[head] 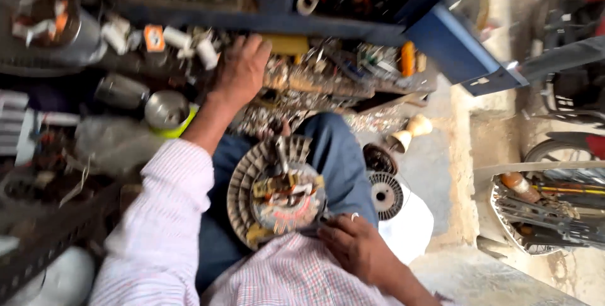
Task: Repairing a ceiling fan motor stator by inserting insulation paper between coils using scissors.
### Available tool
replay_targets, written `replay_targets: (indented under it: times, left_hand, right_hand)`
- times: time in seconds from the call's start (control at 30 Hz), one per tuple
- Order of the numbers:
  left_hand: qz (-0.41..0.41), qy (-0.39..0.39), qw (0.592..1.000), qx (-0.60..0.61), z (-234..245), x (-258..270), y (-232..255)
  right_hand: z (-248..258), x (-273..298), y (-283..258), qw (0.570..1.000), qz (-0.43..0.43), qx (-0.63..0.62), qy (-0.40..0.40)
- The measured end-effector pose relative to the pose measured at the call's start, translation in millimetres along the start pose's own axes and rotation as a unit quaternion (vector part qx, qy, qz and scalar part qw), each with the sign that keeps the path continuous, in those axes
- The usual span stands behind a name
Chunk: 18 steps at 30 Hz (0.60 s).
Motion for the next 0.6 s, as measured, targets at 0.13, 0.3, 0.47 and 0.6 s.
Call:
replay_targets:
  times: [0.13,0.3,0.47,0.6]
  left_hand:
    - [0.003,-0.212,0.949,-0.232,-82.6,-51.5,-26.8]
    - [0.050,0.008,0.999,0.012,20.8,-33.9,10.2]
    - [0.161,-0.065,0.727,0.664,49.5,53.3,78.0]
    - [0.142,-0.167,0.719,0.659,75.6,125.8,168.3]
  right_hand:
    - [9.3,31.8,30.6,0.990,-0.123,-0.035,0.054]
    - [6.9,55.1,80.7,0.942,-0.251,-0.172,0.144]
    - [18.6,0.7,97.4,0.815,-0.205,-0.496,0.220]
    - [11.2,-0.7,92.0,0.752,-0.051,-0.621,0.215]
Point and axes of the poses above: each hand's wrist, its own x-axis away from the middle knuckle, its own z-axis out of the back of the hand, y = z × x, the point moved 8 cm from there along -x, towards the middle knuckle, and after that the axes turned 14 degrees about -y, right-handed, at the moved point
